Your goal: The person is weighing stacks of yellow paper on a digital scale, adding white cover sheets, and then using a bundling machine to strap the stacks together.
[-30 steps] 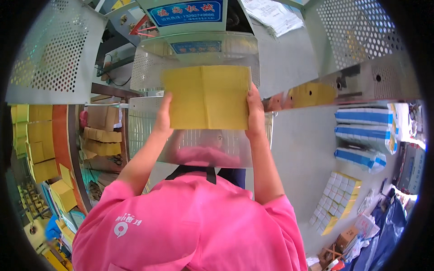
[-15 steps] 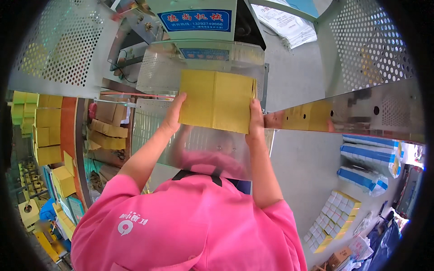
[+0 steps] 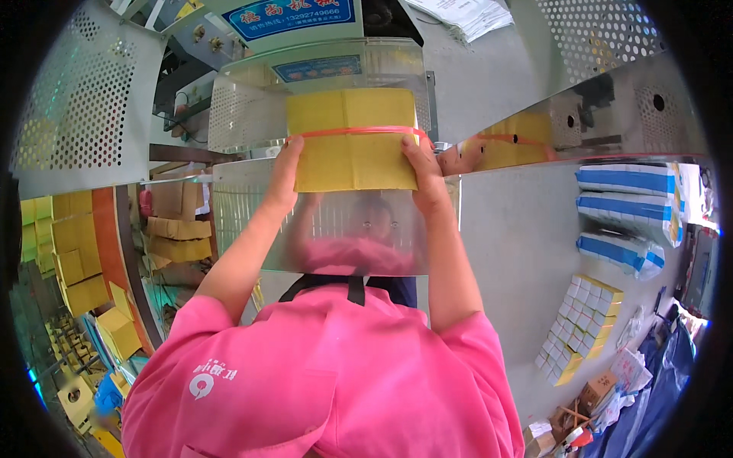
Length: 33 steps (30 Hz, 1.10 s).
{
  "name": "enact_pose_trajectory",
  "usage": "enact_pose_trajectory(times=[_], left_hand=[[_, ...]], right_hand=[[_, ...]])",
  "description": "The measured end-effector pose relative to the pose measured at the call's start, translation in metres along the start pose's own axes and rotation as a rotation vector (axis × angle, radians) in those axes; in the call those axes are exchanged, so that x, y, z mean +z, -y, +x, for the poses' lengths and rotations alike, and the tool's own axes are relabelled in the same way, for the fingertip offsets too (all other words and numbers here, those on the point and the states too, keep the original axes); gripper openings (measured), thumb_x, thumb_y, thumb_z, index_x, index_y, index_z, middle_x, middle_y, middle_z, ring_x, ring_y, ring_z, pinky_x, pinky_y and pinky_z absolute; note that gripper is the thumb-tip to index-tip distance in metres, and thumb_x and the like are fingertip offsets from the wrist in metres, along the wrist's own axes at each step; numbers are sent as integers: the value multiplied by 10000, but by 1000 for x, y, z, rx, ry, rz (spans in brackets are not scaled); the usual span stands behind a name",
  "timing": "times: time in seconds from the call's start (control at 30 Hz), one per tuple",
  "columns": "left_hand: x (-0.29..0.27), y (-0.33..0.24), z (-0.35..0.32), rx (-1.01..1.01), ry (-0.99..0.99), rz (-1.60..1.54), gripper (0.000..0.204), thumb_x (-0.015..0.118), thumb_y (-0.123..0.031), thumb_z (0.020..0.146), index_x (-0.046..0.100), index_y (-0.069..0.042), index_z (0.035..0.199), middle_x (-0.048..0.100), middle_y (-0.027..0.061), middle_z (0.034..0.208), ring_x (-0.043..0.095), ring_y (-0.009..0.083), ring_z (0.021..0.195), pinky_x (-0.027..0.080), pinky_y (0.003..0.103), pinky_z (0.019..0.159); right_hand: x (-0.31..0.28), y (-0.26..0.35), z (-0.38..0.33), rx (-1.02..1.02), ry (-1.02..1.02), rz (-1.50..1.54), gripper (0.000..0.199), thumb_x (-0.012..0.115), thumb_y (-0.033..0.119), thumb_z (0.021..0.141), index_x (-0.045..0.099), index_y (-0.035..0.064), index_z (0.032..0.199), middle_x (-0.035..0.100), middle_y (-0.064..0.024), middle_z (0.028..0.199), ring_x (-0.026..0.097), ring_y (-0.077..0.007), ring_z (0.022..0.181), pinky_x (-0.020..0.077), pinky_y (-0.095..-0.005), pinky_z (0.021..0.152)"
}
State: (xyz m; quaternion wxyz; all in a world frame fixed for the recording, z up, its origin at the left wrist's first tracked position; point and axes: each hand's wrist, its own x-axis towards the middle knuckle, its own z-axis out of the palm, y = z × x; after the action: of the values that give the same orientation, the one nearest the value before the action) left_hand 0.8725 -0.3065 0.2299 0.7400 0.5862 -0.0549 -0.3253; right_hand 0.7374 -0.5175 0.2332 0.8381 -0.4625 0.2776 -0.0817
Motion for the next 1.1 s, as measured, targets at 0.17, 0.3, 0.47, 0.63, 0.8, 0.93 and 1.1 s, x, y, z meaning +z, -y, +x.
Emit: enact_pose_trajectory(times=[0.17,0.3,0.47,0.63,0.8,0.93,1.1], left_hand=[[1,3,7,-44,6,31,601,575,-485,933,455,-38,1316,547,55,1222,503,130,1118,391,286,954],[9,-1,6,-48,33,-20,509,565,-464,941,534,-49,1235,574,28,1178,512,109,1092,398,283,938],[8,5,16,-80,-34,-50,450,549,-454,951,570,-76,1194,582,5,1156,510,97,1091,386,275,949],[11,-4,10,-90,-62,12,455,535,-454,957,562,-82,1217,584,11,1156,504,107,1114,366,277,980],[4,-7,-17,-76,-81,107,491,477,-453,983,558,-31,1220,576,57,1238,513,165,1142,361,307,1004],[-15,-15,-79,23,-120,698,532,457,-460,987,589,33,1138,650,164,1079,603,238,1006,440,360,890],[-34,-14,-132,39,-96,1066,530,449,-432,988,610,72,1003,562,263,718,656,318,722,461,438,650]], right_hand=[[0,-1,2,9,30,33,561,550,430,943,467,75,1369,519,-30,1304,449,-147,1214,338,-316,1038],[2,2,3,26,15,46,546,558,430,940,480,81,1353,522,-29,1297,456,-151,1207,348,-315,1032],[-4,-11,12,12,16,74,644,565,439,926,399,33,1397,494,-86,1320,430,-188,1249,323,-315,1053],[-7,-15,14,-7,3,22,727,577,492,899,374,32,1425,444,-101,1366,380,-209,1298,262,-326,1102],[-16,-24,14,-10,-12,-147,552,545,366,955,423,49,1391,524,-49,1275,477,-154,1174,367,-287,1005],[-7,-13,-31,-46,164,-476,707,531,543,902,433,35,1385,524,-204,1340,498,-283,1258,366,-359,1042],[10,-1,-92,-45,133,-1069,623,508,525,910,518,20,1275,661,-221,1049,629,-367,1017,474,-403,890]])
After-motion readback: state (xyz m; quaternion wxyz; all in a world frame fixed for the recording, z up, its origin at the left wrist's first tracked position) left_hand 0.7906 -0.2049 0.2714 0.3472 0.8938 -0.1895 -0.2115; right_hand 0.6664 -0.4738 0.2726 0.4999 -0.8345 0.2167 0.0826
